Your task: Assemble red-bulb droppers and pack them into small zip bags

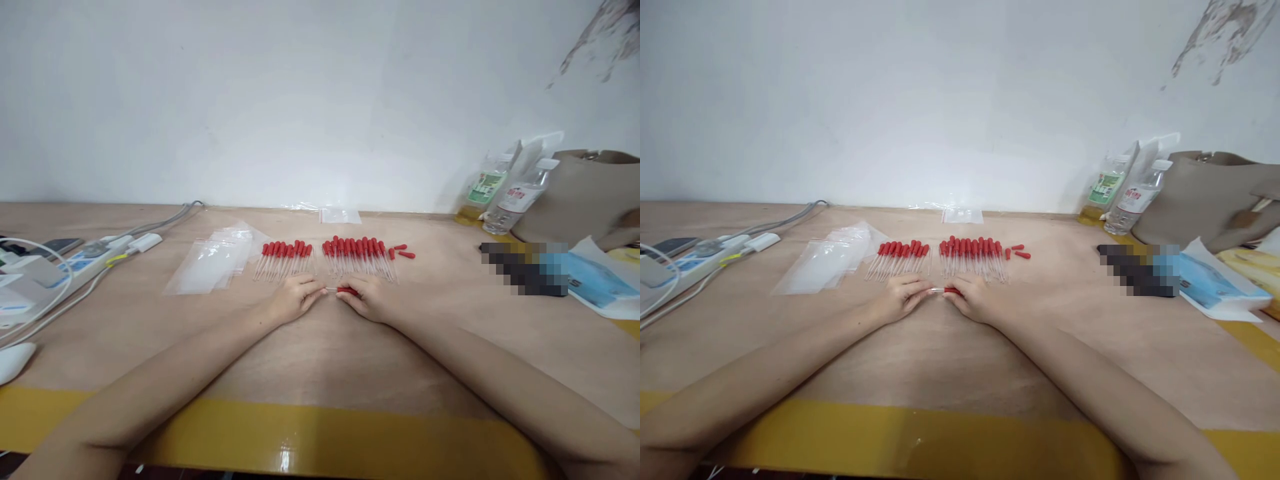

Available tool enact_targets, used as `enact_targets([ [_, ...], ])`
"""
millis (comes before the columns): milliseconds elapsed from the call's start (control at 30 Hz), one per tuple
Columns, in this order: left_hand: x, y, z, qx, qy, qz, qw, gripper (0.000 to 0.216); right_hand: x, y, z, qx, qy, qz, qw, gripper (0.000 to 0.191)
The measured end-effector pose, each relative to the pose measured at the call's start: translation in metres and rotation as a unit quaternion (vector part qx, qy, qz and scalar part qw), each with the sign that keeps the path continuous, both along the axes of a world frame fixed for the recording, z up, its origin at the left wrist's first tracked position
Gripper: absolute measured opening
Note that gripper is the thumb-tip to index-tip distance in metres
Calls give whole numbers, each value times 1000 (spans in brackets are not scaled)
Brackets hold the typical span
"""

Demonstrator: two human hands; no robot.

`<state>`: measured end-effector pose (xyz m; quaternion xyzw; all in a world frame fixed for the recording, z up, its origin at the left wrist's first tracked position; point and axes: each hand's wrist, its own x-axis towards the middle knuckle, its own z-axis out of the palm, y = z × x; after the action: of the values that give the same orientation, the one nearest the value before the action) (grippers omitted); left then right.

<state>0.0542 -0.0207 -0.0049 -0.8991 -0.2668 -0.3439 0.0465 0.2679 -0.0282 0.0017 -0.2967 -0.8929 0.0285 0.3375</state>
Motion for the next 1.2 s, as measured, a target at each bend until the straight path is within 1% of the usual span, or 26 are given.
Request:
enact_targets([
  [267, -1, 0, 0, 22, 0, -3, 1000, 22, -1, -3, 7, -43, -19, -2, 999, 18],
  [533, -1, 1, -2, 14, -10, -2, 1000, 20, -2, -5, 12, -99, -38, -13, 994, 20],
  [600, -1, 0, -1, 3, -15, 4, 1000, 20, -2, -4, 11, -118, -17, -13, 993, 20],
  [700, -1, -3, 3, -28, -34, 17, 999, 21, 0, 0, 4, -146, 49, -22, 988, 17],
  [767, 0, -4, 5, -48, -42, 19, 998, 20, 1, 2, -2, -148, 96, -33, 984, 19],
  [833, 0, -5, 6, -55, -42, 18, 997, 20, 2, 3, -5, -145, 121, -34, 981, 18],
  [967, 1, -5, 5, -46, -44, 15, 998, 19, 0, -2, -2, -145, 123, -20, 982, 13],
  [1067, 0, -5, 4, -38, -45, 8, 998, 19, -1, -4, 2, -149, 108, -24, 983, 12],
  [1200, 0, -4, 4, -24, -42, 6, 999, 19, -2, -4, 3, -150, 101, -29, 983, 13],
])
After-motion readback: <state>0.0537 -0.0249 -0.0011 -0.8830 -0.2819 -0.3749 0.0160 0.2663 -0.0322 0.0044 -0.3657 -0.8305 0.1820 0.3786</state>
